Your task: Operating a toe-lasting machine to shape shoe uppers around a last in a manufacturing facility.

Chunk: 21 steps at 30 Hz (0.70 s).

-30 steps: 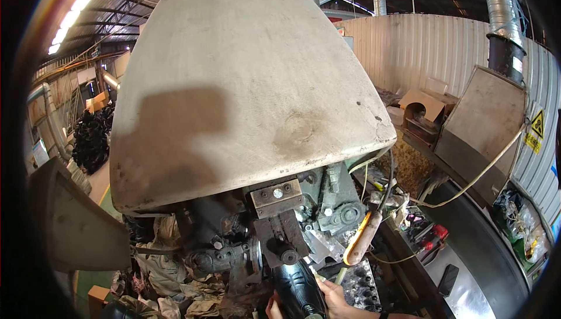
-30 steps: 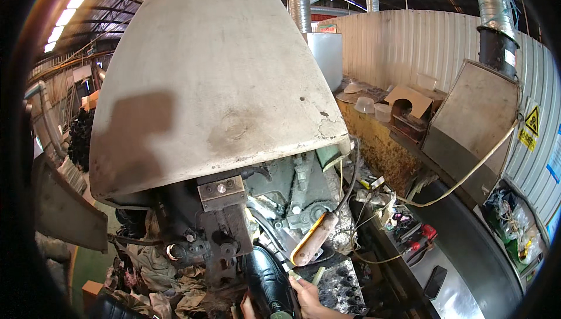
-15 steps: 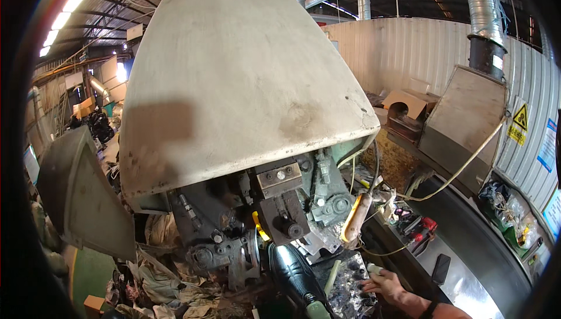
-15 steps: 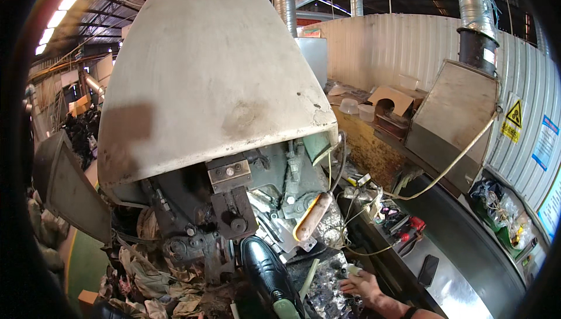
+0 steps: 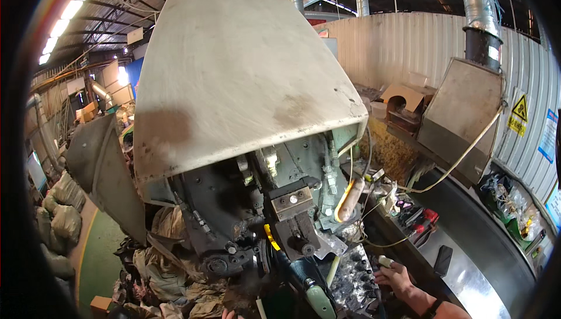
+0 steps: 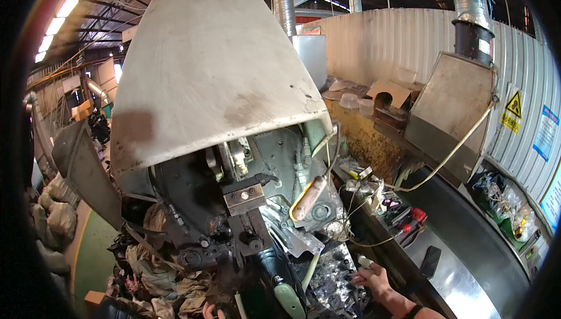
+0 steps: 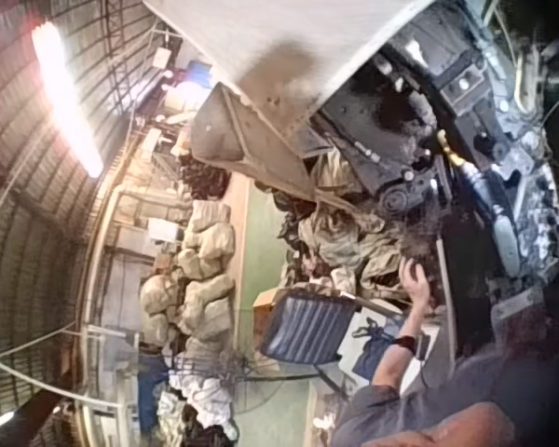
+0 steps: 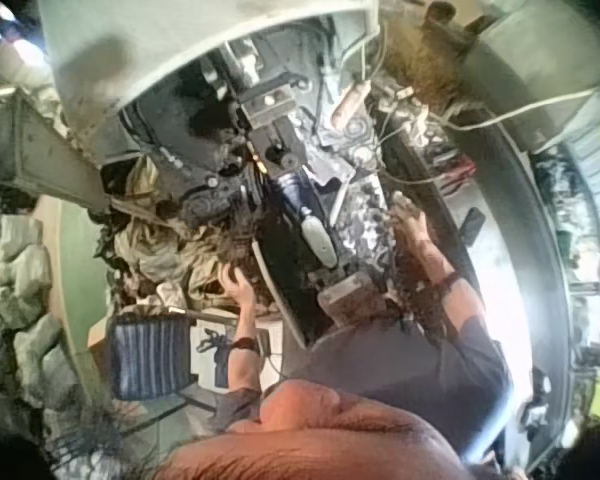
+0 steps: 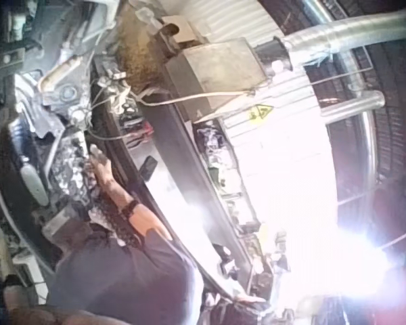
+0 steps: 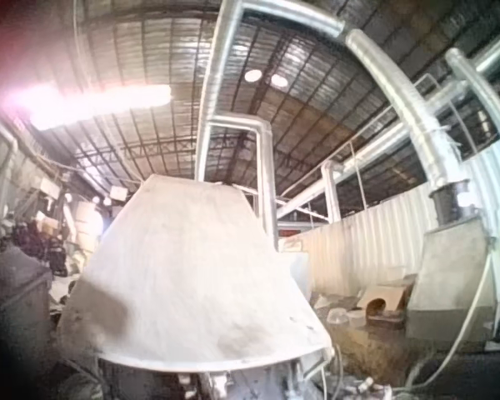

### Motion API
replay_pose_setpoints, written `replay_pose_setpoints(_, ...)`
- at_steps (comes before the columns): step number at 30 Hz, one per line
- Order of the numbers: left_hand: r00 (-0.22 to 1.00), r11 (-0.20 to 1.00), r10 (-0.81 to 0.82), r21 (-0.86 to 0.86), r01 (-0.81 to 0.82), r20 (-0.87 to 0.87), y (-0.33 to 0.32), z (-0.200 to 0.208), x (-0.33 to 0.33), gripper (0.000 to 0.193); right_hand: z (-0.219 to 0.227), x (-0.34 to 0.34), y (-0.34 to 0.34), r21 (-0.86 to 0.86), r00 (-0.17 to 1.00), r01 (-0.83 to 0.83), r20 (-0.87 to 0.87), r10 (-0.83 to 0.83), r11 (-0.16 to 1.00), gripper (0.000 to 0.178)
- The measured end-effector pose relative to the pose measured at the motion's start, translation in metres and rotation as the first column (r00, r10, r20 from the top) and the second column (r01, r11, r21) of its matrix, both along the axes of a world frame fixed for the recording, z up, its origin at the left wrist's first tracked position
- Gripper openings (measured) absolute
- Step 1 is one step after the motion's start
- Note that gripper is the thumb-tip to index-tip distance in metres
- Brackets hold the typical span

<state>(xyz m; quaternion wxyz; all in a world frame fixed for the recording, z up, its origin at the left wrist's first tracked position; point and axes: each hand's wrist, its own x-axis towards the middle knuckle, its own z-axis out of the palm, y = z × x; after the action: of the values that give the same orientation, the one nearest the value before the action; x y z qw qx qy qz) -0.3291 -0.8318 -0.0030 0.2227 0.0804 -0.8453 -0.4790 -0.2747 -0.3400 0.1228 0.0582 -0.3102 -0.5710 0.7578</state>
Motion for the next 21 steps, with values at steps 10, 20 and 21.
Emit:
replay_pose_setpoints(10,0.903,0.777,-0.382,0.46,0.429,-0.198,0.152,0.189,0.012,0.041,-0.008,-0.033,-0.05,0.829,0.874,-0.358,0.134,0.468,0.43,0.037)
replay_pose_setpoints(20,0.938,0.957,-0.279,-0.134,0.256,-0.207,0.239,0.196,0.031,0.102,0.004,-0.016,-0.055,0.812,0.911,-0.309,0.103,0.399,0.496,0.033)
replay_pose_setpoints(21,0.937,0.957,-0.282,-0.124,0.261,-0.207,0.238,0.195,0.032,0.102,0.002,-0.019,-0.056,0.811,0.905,-0.348,0.159,0.395,0.471,0.031)
